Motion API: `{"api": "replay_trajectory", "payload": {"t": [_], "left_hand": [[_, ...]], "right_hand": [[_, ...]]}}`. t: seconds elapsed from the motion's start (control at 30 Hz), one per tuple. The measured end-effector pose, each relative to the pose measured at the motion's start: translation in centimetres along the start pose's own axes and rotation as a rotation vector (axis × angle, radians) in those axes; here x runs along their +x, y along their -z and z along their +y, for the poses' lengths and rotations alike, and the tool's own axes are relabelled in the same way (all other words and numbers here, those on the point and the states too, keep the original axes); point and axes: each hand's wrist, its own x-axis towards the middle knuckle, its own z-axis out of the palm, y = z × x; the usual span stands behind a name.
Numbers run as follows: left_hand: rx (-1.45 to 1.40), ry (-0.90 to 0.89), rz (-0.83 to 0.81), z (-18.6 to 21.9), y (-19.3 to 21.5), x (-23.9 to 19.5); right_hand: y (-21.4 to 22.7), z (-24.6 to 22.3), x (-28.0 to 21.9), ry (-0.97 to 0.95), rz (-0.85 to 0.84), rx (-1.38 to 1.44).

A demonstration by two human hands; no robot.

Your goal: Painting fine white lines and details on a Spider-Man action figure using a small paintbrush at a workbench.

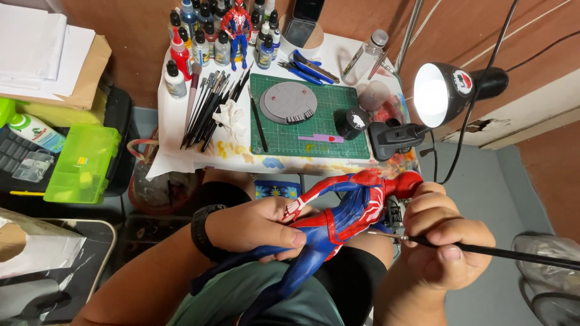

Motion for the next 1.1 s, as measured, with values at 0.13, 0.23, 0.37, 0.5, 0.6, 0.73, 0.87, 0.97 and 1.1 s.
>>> {"api": "replay_trajectory", "payload": {"t": [0.13,0.23,0.37,0.5,0.6,0.73,0.87,0.97,1.1], "left_hand": [[-0.016,0.013,0.021,-0.4,0.2,0.2],[-0.11,-0.016,0.001,-0.4,0.4,0.4],[-0.152,-0.068,-0.012,-0.8,0.8,0.5],[-0.207,-0.06,0.022,-1.8,1.0,0.8],[-0.228,-0.047,0.033,-2.0,1.0,0.9],[-0.249,-0.061,0.035,-2.2,0.7,1.0],[-0.247,-0.043,0.03,-2.4,0.6,1.0],[-0.251,-0.051,0.009,-2.2,0.4,1.0],[-0.29,-0.068,-0.01,-2.7,0.4,1.1]], "right_hand": [[-0.1,0.6,-0.4,0.012,0.074,-0.012],[-0.3,0.3,-1.3,0.006,0.13,0.099],[-1.9,-0.4,-2.4,-0.071,0.359,0.248],[-4.4,-1.1,-2.2,-0.069,0.466,0.376],[-5.0,-1.4,-2.0,-0.038,0.445,0.493],[-5.9,-1.0,-2.2,-0.022,0.399,0.57],[-6.8,-0.9,-2.0,0.074,0.474,0.368],[-7.3,-0.6,-1.0,0.196,0.553,0.172],[-6.7,-0.3,0.0,0.312,0.51,0.016]]}}
